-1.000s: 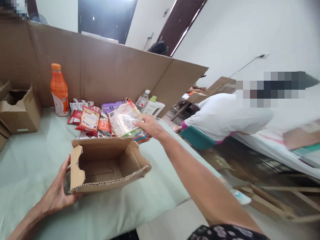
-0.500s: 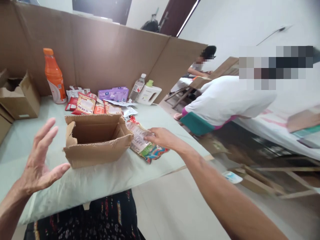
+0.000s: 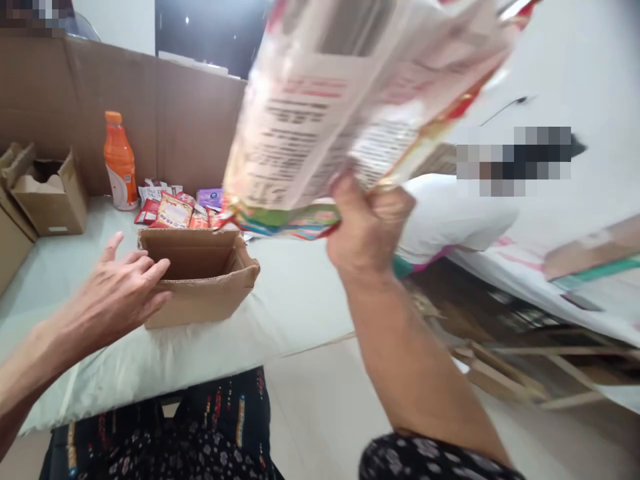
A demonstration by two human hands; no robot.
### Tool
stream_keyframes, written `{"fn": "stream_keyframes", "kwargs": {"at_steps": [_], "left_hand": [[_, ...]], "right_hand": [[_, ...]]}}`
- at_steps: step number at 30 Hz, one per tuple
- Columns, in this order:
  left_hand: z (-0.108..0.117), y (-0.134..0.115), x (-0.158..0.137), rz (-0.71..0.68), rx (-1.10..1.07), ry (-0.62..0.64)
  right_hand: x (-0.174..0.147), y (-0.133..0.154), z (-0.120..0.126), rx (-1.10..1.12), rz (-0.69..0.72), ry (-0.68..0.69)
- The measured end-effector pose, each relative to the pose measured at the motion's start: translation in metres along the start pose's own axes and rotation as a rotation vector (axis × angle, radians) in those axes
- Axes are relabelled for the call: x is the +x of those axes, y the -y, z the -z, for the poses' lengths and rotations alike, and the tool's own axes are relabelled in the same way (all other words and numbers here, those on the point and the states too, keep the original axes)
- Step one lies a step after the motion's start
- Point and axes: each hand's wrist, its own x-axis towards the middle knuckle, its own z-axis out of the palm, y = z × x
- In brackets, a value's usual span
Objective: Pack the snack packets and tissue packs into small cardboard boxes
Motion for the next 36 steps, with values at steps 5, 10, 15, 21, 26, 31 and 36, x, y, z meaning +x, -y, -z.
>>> {"fn": "stream_keyframes", "kwargs": {"at_steps": [5, 10, 15, 21, 26, 31, 36], "left_hand": [[-0.001, -0.007, -0.015, 0.045, 0.063, -0.034], [0.002, -0.006, -0.03, 0.016, 0.034, 0.031], [-0.004, -0.008, -0.025, -0.117, 0.001, 0.019], [-0.006, -0.009, -0.022, -0.114, -0.063, 0.015], [-0.011, -0.01, -0.039, 0.069, -0.175, -0.269], [-0.024, -0.01, -0.046, 0.296, -0.374, -0.254], [-0.038, -0.015, -0.036, 0.247, -0.47, -0.246]], "right_hand": [[-0.01, 0.042, -0.055, 0.092, 0.154, 0.312], [-0.009, 0.033, -0.044, -0.069, 0.228, 0.914], [-0.024, 0.021, -0.078, -0.461, 0.228, 1.278], [-0.042, 0.025, -0.107, -0.626, 0.243, 1.527], [-0.017, 0.019, -0.067, -0.302, 0.269, 1.194], [-0.02, 0.014, -0.024, -0.27, 0.065, 0.741], [-0.056, 0.004, -0.004, -0.245, -0.105, 0.678]]}}
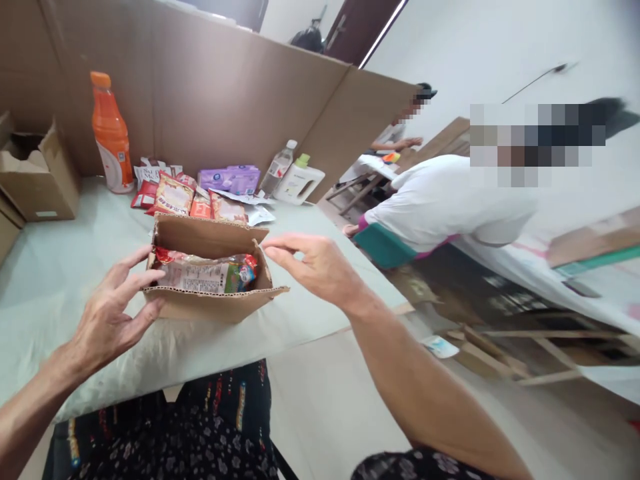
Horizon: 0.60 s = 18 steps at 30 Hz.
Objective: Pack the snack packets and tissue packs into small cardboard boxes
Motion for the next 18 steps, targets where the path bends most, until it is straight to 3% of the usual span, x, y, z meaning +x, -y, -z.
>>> {"fn": "stream_keyframes", "kwargs": {"at_steps": [5, 10, 13, 15, 18], "left_hand": [[-0.009, 0.004, 0.008, -0.066, -0.023, 0.028], [-0.003, 0.011, 0.018, 0.044, -0.05, 0.175], [-0.004, 0.011, 0.024, 0.123, 0.021, 0.149], [-0.009, 0.01, 0.028, 0.141, 0.048, 0.085], [-0.019, 0.008, 0.031, 0.084, 0.076, 0.017]], "right_hand": [[-0.018, -0.006, -0.012, 0.091, 0.053, 0.175], [-0.019, -0.016, -0.007, 0.088, 0.152, 0.254], [-0.019, -0.02, -0.005, 0.09, 0.205, 0.313], [-0.017, -0.019, -0.007, 0.058, 0.216, 0.279], [-0.01, -0.016, -0.013, -0.119, 0.194, 0.003]]}}
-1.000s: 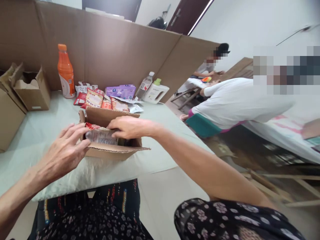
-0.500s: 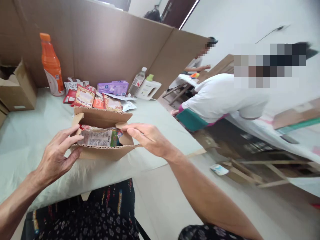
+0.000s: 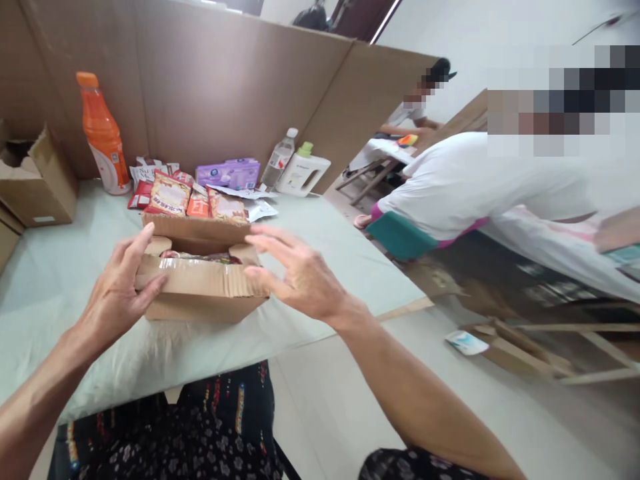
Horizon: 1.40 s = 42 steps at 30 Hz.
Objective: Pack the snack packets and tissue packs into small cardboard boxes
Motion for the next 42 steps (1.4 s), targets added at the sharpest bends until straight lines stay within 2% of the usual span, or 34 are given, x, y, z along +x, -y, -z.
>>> {"fn": "stream_keyframes", "kwargs": {"at_steps": [2, 3, 5, 8, 11, 15, 19, 26, 34, 42], "left_hand": [[-0.003, -0.001, 0.001, -0.063, 0.063, -0.044], [-0.004, -0.001, 0.001, -0.083, 0.093, -0.053], [-0.003, 0.0, 0.001, -0.098, 0.117, -0.039], [-0.002, 0.006, 0.001, -0.104, 0.083, 0.068], [-0.006, 0.013, -0.001, -0.14, -0.025, 0.152], [-0.018, 0.018, -0.006, -0.141, -0.119, 0.048], [-0.028, 0.019, -0.009, -0.176, -0.122, -0.058], [-0.032, 0.018, -0.011, -0.159, -0.101, -0.085], [-0.029, 0.018, -0.009, -0.117, -0.085, -0.087], [-0.023, 0.022, 0.001, -0.157, -0.044, -0.051]], "right_hand": [[0.007, 0.001, -0.005, -0.14, -0.018, -0.154], [0.01, 0.0, -0.008, -0.174, -0.004, -0.171], [0.012, -0.001, -0.015, -0.168, 0.075, -0.076], [0.001, -0.004, -0.028, -0.129, 0.184, 0.129], [-0.018, -0.01, -0.038, -0.153, 0.205, 0.172], [-0.031, -0.022, -0.042, -0.167, 0.279, 0.156], [-0.024, -0.032, -0.035, -0.166, 0.335, 0.149], [-0.014, -0.044, -0.036, -0.058, 0.335, 0.236], [-0.001, -0.059, -0.05, 0.148, 0.371, 0.211], [0.01, -0.065, -0.054, 0.125, 0.469, 0.051]]}}
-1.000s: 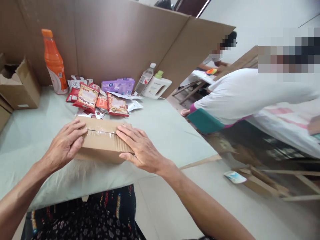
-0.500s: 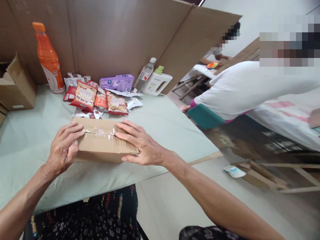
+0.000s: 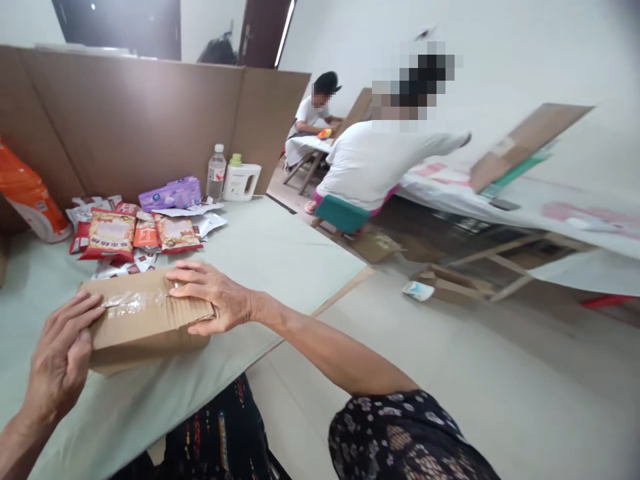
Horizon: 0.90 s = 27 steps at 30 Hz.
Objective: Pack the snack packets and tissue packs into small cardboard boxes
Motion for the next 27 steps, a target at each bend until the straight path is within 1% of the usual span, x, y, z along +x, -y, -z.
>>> {"fn": "stream_keyframes", "kwargs": {"at_steps": [3, 6, 7, 9, 11, 14, 16, 18, 21, 23, 27], "left_hand": [[-0.011, -0.006, 0.007, -0.052, 0.01, 0.024], [-0.03, -0.018, 0.013, -0.059, 0.002, 0.018], [-0.037, -0.021, 0.015, -0.047, -0.009, 0.021], [-0.056, -0.023, 0.019, -0.02, -0.033, 0.06], [-0.08, -0.018, 0.022, -0.019, -0.029, 0.141], [-0.121, -0.007, 0.025, -0.05, 0.045, 0.319], [-0.146, -0.003, 0.025, -0.073, 0.087, 0.406], [-0.163, -0.004, 0.024, -0.091, 0.11, 0.439], [-0.176, -0.01, 0.02, -0.106, 0.153, 0.45], [-0.178, -0.012, 0.016, -0.131, 0.202, 0.425], [-0.18, -0.008, 0.013, -0.255, 0.307, 0.311]], "right_hand": [[-0.018, 0.002, 0.012, -0.047, -0.011, -0.052], [-0.058, 0.003, 0.035, -0.096, -0.089, -0.116], [-0.076, 0.001, 0.044, -0.122, -0.145, -0.136], [-0.117, -0.006, 0.065, -0.201, -0.302, -0.184], [-0.16, -0.02, 0.087, -0.303, -0.494, -0.243], [-0.216, -0.052, 0.116, -0.447, -0.74, -0.339], [-0.238, -0.079, 0.131, -0.518, -0.845, -0.384], [-0.247, -0.108, 0.141, -0.575, -0.938, -0.395], [-0.238, -0.152, 0.147, -0.632, -1.053, -0.393], [-0.224, -0.181, 0.148, -0.649, -1.096, -0.4], [-0.196, -0.235, 0.15, -0.662, -1.147, -0.399]]}}
